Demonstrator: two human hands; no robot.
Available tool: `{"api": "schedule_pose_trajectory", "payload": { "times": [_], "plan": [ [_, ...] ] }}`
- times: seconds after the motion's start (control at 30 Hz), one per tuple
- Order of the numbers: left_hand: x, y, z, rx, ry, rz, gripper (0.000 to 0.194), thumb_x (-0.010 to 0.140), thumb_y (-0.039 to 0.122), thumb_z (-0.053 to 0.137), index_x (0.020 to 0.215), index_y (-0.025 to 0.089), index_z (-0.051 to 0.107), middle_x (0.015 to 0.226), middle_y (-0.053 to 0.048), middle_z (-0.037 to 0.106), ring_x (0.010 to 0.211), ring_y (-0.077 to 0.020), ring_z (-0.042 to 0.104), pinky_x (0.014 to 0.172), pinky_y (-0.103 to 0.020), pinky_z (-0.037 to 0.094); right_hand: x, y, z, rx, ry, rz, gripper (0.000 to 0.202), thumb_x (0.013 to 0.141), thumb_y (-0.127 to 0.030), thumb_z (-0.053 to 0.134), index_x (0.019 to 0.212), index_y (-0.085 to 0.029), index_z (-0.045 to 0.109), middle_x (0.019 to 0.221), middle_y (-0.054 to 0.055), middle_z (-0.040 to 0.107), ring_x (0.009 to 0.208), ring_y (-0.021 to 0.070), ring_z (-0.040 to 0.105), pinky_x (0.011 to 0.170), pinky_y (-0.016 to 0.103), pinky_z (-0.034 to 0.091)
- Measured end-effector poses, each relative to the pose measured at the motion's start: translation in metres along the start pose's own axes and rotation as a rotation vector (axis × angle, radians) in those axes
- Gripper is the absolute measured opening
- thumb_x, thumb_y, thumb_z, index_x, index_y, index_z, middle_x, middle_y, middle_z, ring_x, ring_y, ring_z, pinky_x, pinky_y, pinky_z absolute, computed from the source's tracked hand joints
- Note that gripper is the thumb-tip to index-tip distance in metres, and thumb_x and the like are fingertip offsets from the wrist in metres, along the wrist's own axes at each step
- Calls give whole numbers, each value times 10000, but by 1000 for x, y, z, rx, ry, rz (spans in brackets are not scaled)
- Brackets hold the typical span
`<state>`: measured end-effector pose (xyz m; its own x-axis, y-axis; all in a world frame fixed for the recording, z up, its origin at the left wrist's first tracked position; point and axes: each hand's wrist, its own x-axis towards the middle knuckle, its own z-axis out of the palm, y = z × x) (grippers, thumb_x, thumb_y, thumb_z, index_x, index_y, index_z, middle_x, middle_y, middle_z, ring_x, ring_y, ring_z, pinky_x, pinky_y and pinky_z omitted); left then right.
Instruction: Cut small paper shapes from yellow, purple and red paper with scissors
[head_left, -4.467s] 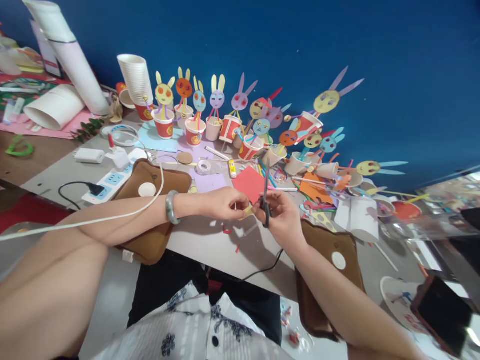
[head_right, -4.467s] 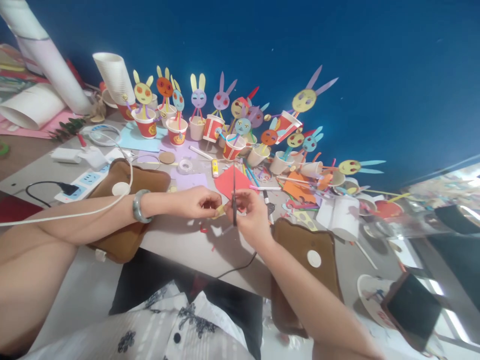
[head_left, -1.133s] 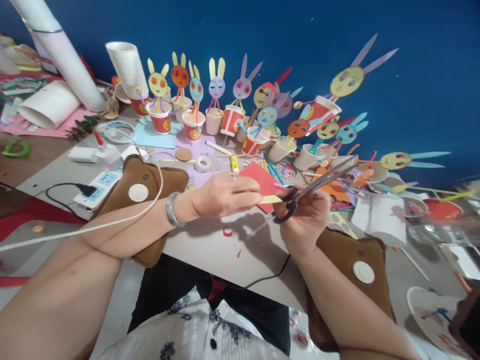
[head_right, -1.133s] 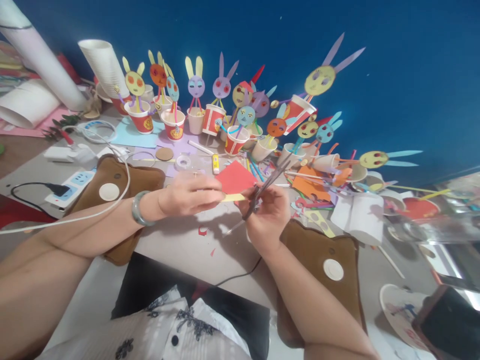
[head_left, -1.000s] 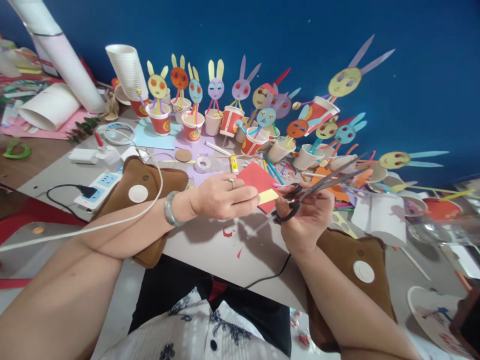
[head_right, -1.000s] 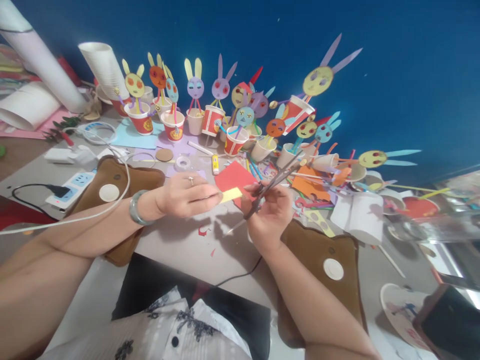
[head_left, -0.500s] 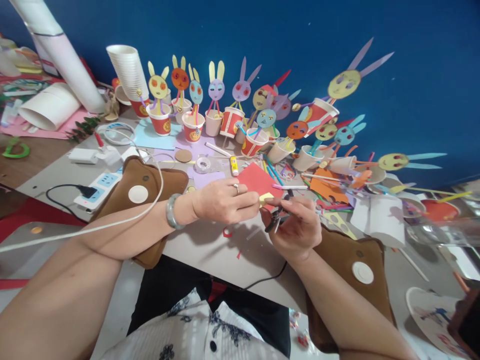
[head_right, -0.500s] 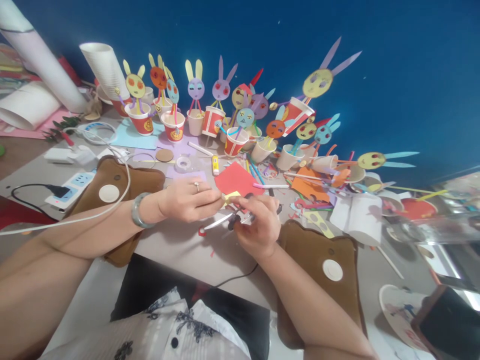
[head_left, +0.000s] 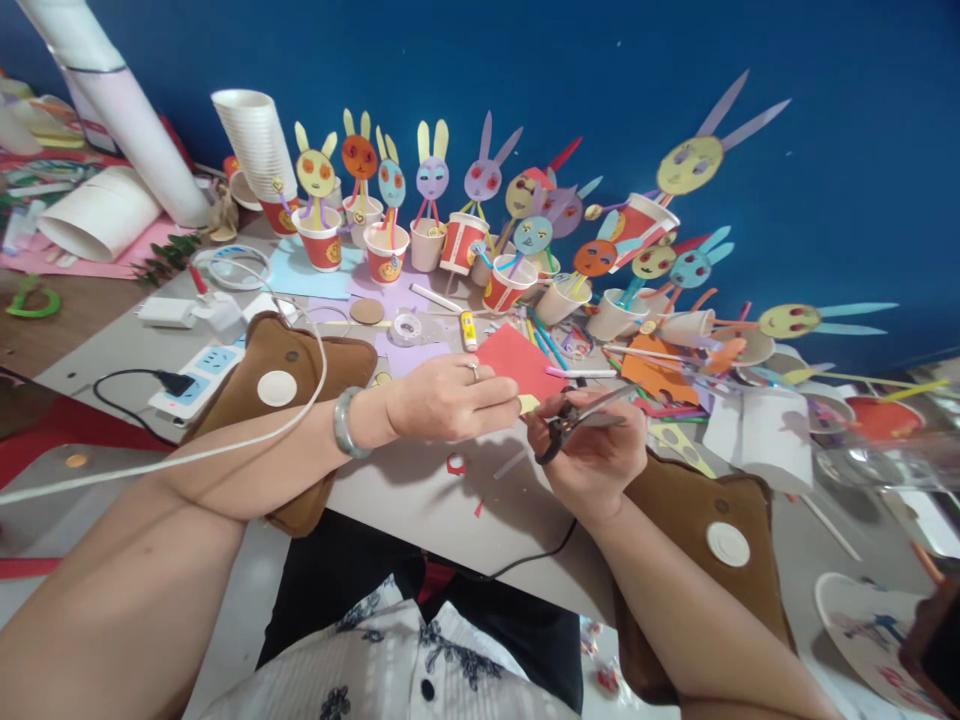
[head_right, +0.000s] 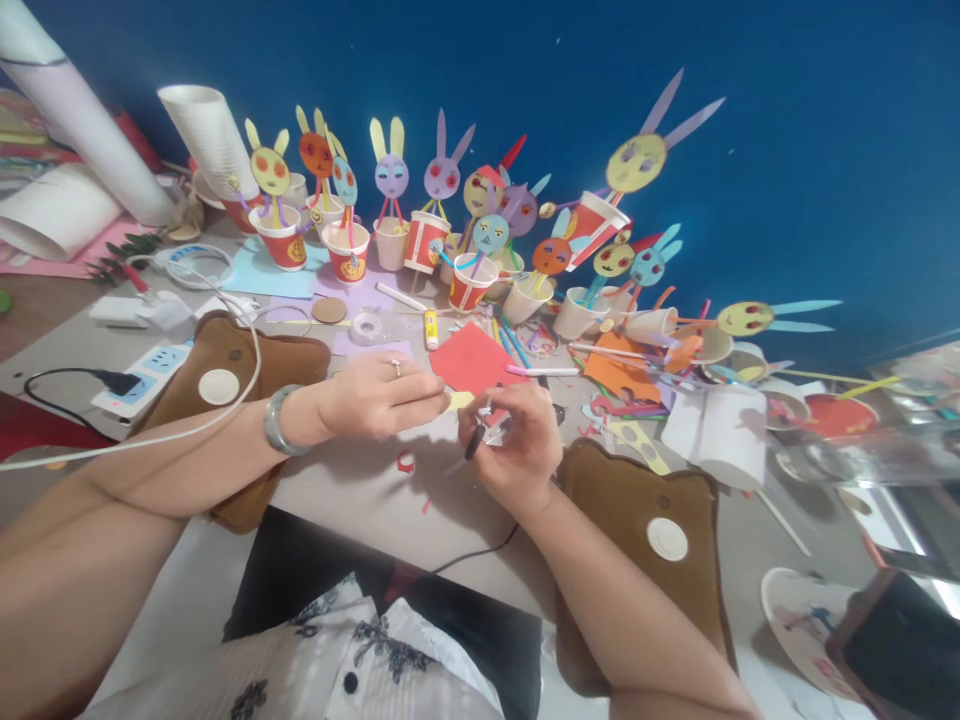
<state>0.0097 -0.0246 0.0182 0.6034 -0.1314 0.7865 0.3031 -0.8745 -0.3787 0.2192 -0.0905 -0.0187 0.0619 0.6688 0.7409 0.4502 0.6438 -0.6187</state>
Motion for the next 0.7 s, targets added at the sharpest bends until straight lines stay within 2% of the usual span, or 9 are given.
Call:
{"api": "schedule_pose_trajectory", "payload": {
  "times": [0.07,0.2,0.33,0.4,0.47,0.57,0.7],
  "plan": [
    [0,-1,2,23,48,-53,152,953,107,524,869,179,627,795,11,676,611,-96,511,593,-250,424,4,-6,1,95,59,-24,454,696,-128,822,1047,-290,585,817,-43,634,632,154,637,644,365,547],
    [1,-1,3,86,122,-123,110,923,111,575,874,185,639,724,26,650,582,-89,498,556,-246,406,14,-14,3,285,115,330,372,758,-234,831,1028,-280,579,847,-19,676,756,169,690,719,348,566],
    [3,1,1,102,127,-16,147,897,115,593,773,179,636,691,16,639,560,-94,478,537,-257,402,20,-17,4,480,67,664,323,732,-388,856,922,-260,628,758,-34,637,664,136,616,670,304,530],
    [4,2,-1,85,121,39,159,888,120,597,744,179,627,731,5,662,568,-96,489,535,-262,405,23,-20,5,557,29,768,327,704,-428,862,871,-251,644,776,-31,615,642,124,579,637,294,510],
    [4,2,-1,75,117,70,141,880,111,595,763,176,638,778,-3,681,584,-97,510,540,-263,415,24,-22,5,613,23,829,341,651,-379,889,861,-250,653,778,-39,602,635,114,561,627,281,496],
    [3,2,-1,72,107,89,112,880,110,601,803,173,653,802,-5,687,608,-97,532,555,-262,432,24,-25,5,621,38,890,360,608,-251,887,894,-263,670,672,-70,549,605,103,530,625,257,476],
    [1,3,0,92,101,85,103,903,133,606,823,182,648,813,1,688,622,-91,530,569,-259,436,23,-25,4,619,64,896,355,600,-189,861,891,-268,672,607,-90,491,569,90,489,617,244,457]
  ]
}}
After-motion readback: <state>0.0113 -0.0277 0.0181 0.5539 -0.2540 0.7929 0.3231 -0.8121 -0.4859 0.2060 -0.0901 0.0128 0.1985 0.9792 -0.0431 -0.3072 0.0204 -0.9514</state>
